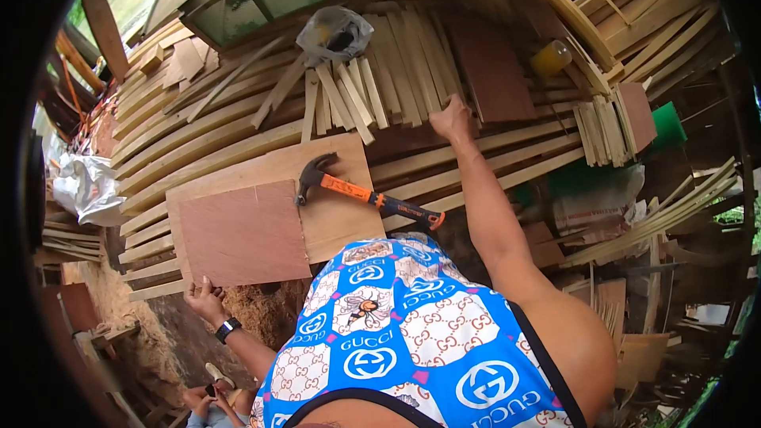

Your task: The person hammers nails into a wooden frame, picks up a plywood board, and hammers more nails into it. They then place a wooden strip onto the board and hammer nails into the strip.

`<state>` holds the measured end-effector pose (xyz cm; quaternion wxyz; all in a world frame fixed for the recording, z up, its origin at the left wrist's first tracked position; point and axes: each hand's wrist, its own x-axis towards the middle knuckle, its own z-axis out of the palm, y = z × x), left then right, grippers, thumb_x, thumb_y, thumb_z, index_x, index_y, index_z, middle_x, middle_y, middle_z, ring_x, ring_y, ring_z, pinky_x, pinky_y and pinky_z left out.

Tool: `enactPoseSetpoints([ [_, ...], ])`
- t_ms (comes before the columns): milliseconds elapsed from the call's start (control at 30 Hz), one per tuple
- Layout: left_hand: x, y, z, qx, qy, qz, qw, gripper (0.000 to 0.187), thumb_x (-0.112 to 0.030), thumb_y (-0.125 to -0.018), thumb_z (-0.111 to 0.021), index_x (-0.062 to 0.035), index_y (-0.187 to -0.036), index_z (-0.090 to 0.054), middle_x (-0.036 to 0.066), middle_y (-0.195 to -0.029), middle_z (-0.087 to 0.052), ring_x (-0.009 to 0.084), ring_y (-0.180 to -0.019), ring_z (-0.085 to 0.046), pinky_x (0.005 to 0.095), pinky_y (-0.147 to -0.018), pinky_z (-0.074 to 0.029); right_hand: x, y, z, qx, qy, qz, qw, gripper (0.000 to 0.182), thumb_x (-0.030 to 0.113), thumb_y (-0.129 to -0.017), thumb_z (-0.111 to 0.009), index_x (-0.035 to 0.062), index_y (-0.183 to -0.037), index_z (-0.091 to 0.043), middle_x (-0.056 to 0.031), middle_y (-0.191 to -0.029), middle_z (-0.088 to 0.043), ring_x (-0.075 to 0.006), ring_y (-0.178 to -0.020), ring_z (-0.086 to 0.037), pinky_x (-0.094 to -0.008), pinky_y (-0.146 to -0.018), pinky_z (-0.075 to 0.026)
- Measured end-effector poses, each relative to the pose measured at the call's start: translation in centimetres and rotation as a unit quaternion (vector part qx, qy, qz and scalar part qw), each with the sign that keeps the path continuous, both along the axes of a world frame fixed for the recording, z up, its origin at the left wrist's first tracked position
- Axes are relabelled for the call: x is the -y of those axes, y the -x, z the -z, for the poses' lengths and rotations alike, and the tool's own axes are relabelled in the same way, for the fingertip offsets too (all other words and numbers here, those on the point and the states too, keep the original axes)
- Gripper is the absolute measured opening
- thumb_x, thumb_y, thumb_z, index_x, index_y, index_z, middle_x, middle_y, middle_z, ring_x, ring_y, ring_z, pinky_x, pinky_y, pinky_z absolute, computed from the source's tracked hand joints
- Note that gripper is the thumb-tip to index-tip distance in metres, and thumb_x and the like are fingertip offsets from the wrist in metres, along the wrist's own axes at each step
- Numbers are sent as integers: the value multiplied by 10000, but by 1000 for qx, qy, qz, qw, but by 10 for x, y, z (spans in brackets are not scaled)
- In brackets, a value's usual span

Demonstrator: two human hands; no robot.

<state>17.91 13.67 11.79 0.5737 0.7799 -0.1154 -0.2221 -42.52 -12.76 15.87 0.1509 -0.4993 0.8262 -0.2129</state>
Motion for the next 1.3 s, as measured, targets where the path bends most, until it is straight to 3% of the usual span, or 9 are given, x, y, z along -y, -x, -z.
enactPoseSetpoints([
  [133, 2, -1, 0, -17, 2, -3, 1000, 503, -118, -953, -763, -20, -1344, -461, 52, -788, -605, 137, -563, -549, 268, -469, -458, 13, 6, 35, -39, 10, -12, 999, 478, 141, -749, -683, -62, -1173, -596, -365, -1156, -666, -504, -1124, -636, -525, -1008, -502],
  [333, 0, -2, 0, -11, 3, 3, 1000, 467, -117, -966, -740, -17, -1335, -471, 58, -797, -617, 133, -562, -561, 264, -471, -473, 5, 36, 44, 21, 82, -23, 996, 301, 193, -783, -710, -19, -995, -684, -198, -946, -728, -435, -947, -698, -500, -890, -575],
  [367, 1, -2, -3, -17, 25, 3, 1000, 446, -115, -975, -726, -14, -1332, -479, 61, -800, -627, 134, -559, -569, 267, -466, -477, 2, 47, 43, 298, -11, 12, 955, 334, 183, -817, -692, -7, -1091, -675, -157, -942, -726, -367, -946, -709, -461, -853, -584],
  [400, 0, -3, -6, -21, 49, -3, 999, 426, -113, -983, -712, -11, -1329, -486, 65, -803, -637, 135, -555, -578, 270, -461, -481, 1, 52, 42, 546, -110, 41, 830, 376, 173, -851, -674, 5, -1188, -667, -115, -939, -725, -299, -945, -720, -423, -816, -593],
  [533, 3, -34, -4, 10, 81, 30, 996, 339, -110, -996, -682, 7, -1285, -551, 66, -748, -661, 132, -536, -601, 274, -437, -472, -32, 43, 7, 727, -103, -90, 673, 354, 63, -901, -564, -32, -1235, -630, -117, -1020, -690, -233, -909, -684, -350, -833, -568],
  [633, 6, -72, 19, 90, 51, 25, 994, 370, -85, -978, -688, 16, -1322, -594, 72, -773, -674, 132, -539, -609, 284, -455, -497, -53, 17, -12, 646, -136, -165, 733, 508, 36, -840, -612, -80, -1335, -604, -108, -993, -701, -203, -830, -686, -311, -739, -566],
  [733, 26, -62, 1, -20, 63, -42, 997, 374, -31, -979, -648, 6, -1339, -556, 83, -811, -686, 150, -553, -634, 288, -465, -541, -83, -16, -33, 586, -182, -234, 754, 514, 6, -787, -656, -94, -1291, -647, -117, -949, -725, -182, -732, -693, -281, -651, -555],
  [1000, 63, -80, 43, -54, 19, -62, 996, 346, -69, -967, -660, -16, -1291, -553, 83, -870, -686, 153, -548, -627, 313, -492, -582, -111, -35, -19, 483, -496, -359, 626, 452, -21, -759, -757, -84, -1205, -716, -98, -894, -745, -144, -752, -694, -267, -710, -555],
  [1300, 83, -75, 34, -72, 7, -71, 995, 329, -82, -995, -624, -62, -1300, -504, 105, -921, -658, 185, -613, -641, 329, -545, -597, -97, -37, -2, 413, -526, -433, 604, 423, -19, -771, -762, -84, -1187, -718, -83, -863, -733, -132, -733, -677, -266, -681, -531],
])
